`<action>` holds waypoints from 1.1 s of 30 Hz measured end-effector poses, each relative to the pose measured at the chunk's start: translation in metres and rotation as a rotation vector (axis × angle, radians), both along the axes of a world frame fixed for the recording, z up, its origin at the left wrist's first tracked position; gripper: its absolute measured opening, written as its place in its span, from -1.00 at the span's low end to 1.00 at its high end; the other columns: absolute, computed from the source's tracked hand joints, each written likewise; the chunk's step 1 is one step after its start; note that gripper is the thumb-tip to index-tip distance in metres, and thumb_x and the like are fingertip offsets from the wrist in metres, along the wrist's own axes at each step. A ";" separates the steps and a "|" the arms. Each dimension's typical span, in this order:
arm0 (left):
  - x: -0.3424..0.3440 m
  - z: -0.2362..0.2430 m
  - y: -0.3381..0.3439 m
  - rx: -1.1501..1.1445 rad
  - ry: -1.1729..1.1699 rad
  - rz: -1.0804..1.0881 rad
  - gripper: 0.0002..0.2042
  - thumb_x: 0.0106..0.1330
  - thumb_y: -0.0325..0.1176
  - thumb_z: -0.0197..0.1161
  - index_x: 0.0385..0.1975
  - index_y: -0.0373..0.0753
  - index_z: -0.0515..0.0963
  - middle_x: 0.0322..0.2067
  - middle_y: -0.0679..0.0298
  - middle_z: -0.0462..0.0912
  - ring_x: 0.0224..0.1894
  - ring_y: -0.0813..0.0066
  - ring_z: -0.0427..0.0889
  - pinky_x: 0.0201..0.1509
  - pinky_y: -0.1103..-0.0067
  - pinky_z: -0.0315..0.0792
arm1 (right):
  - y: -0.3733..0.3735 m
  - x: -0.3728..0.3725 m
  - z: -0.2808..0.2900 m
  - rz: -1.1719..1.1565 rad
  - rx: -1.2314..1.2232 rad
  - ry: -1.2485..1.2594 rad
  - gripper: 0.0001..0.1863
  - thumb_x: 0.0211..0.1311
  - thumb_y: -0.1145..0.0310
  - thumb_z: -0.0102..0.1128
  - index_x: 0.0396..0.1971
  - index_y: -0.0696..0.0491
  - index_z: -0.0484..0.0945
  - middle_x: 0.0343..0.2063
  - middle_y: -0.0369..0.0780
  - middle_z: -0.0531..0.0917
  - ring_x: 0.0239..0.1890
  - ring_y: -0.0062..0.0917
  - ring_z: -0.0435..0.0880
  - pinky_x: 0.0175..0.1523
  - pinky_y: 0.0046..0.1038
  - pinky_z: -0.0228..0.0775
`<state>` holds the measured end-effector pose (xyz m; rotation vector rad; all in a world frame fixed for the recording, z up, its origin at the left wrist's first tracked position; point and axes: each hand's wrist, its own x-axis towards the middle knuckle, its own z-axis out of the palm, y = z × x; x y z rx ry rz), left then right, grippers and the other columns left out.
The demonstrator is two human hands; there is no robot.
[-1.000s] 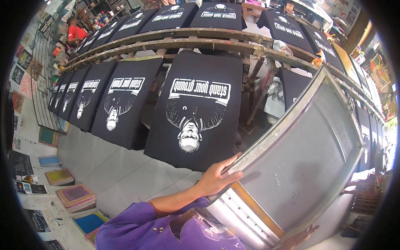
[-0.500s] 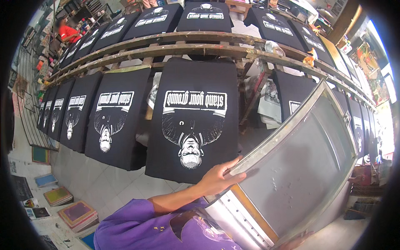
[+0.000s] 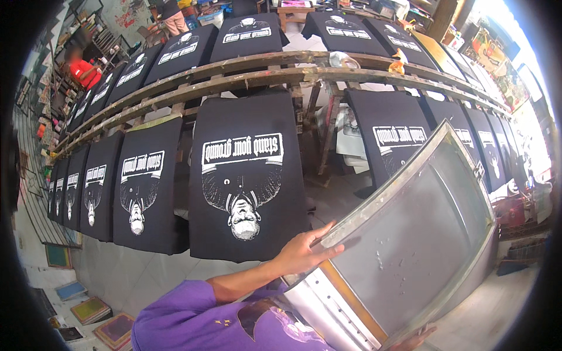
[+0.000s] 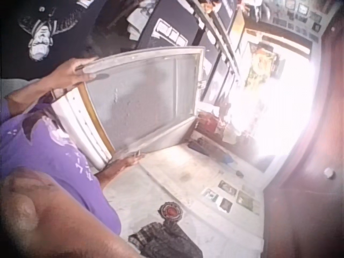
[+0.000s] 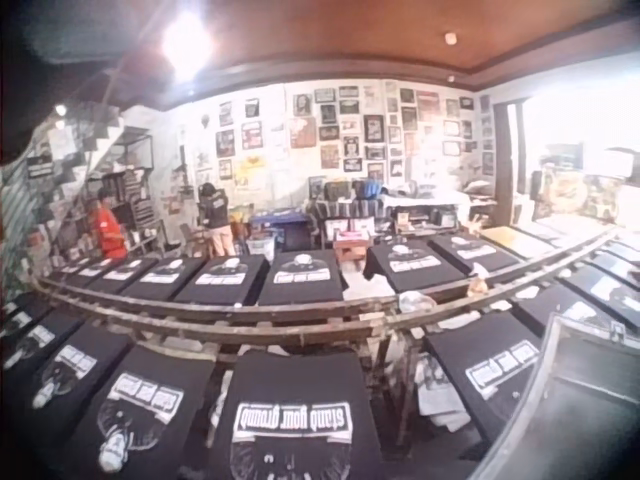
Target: The person performs screen printing on a series of black t-shirts using a manual press. They repeatedly lower a screen onto the fabric, pull a squeegee across the mesh to transfer ink, and lift the screen to reveal the printed design. The process is repeated for multiple shirts arranged in a row.
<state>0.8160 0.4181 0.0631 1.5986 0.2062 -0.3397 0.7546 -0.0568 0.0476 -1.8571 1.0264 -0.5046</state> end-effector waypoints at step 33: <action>0.008 0.007 -0.441 -0.003 -0.026 -0.033 -0.14 0.36 0.22 0.35 0.45 -0.35 0.34 0.28 -0.01 0.58 0.31 0.35 0.55 0.42 0.48 0.34 | -0.396 -0.042 0.002 0.017 0.007 -0.094 -0.32 0.54 0.05 0.00 0.47 0.21 0.30 0.29 0.08 0.52 0.31 -0.17 0.52 0.44 -0.22 0.33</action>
